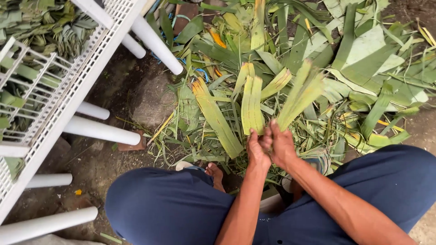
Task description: Stripping banana leaves from the central rib and cutting them into smaller strips using a knife.
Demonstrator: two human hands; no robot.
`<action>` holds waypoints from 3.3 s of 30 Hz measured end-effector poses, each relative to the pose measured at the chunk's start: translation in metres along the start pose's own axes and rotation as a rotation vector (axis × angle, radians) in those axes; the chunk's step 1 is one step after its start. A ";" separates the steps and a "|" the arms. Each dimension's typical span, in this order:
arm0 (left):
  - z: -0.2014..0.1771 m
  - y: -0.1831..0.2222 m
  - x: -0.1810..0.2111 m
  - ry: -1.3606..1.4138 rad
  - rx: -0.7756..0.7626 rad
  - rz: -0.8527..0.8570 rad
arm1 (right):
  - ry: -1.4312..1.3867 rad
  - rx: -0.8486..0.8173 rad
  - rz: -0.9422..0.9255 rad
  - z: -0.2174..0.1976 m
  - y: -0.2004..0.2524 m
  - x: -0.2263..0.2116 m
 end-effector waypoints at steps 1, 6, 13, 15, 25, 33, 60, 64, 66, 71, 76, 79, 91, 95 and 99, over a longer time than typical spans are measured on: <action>0.003 0.002 0.006 -0.008 -0.008 -0.004 | -0.011 0.005 -0.004 -0.009 -0.010 -0.004; 0.007 -0.003 0.007 0.096 -0.171 -0.007 | 0.057 0.091 -0.132 -0.050 -0.039 -0.031; 0.005 0.011 -0.004 0.000 -0.277 -0.153 | 0.216 0.146 -0.162 -0.069 -0.068 -0.005; -0.006 0.005 -0.012 -0.009 -0.357 -0.280 | 0.218 0.139 -0.217 -0.075 -0.075 -0.006; -0.003 -0.022 0.024 0.399 -0.227 -0.353 | 0.152 0.089 -0.238 -0.054 -0.045 -0.024; 0.009 0.018 0.076 0.152 -0.390 0.180 | 0.137 0.082 -0.230 -0.041 -0.059 -0.016; 0.023 0.046 0.100 0.322 -0.267 0.072 | 0.188 -0.015 -0.256 -0.027 -0.040 -0.021; 0.006 0.026 0.086 0.228 -0.266 0.109 | 0.215 -0.006 -0.258 -0.029 -0.048 -0.019; 0.001 0.016 0.079 0.253 -0.221 0.097 | 0.227 0.003 -0.247 -0.031 -0.051 -0.019; 0.012 0.030 0.089 0.240 -0.236 0.140 | 0.175 0.032 -0.252 -0.024 -0.036 -0.022; 0.014 0.030 0.087 0.215 -0.233 0.159 | 0.165 0.063 -0.247 -0.029 -0.049 -0.016; 0.006 0.021 0.076 0.199 -0.225 0.166 | 0.178 0.098 -0.260 -0.034 -0.052 -0.011; -0.046 -0.056 0.013 0.148 -0.237 0.206 | 0.195 0.084 -0.317 -0.028 -0.043 -0.016; -0.031 -0.039 0.030 0.207 -0.245 0.119 | 0.166 0.019 -0.287 -0.025 -0.037 -0.018; -0.014 -0.016 0.052 0.564 -0.146 -0.111 | 0.103 -0.039 -0.270 -0.019 -0.025 -0.029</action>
Point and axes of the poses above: each hand's wrist, its own y-axis away from the middle knuckle, its own z-axis out of the palm, x = y × z, the point moved 1 cm from there along -y, towards the middle knuckle, and after that the axes turned 14 degrees about z, right-handed, at the moved point
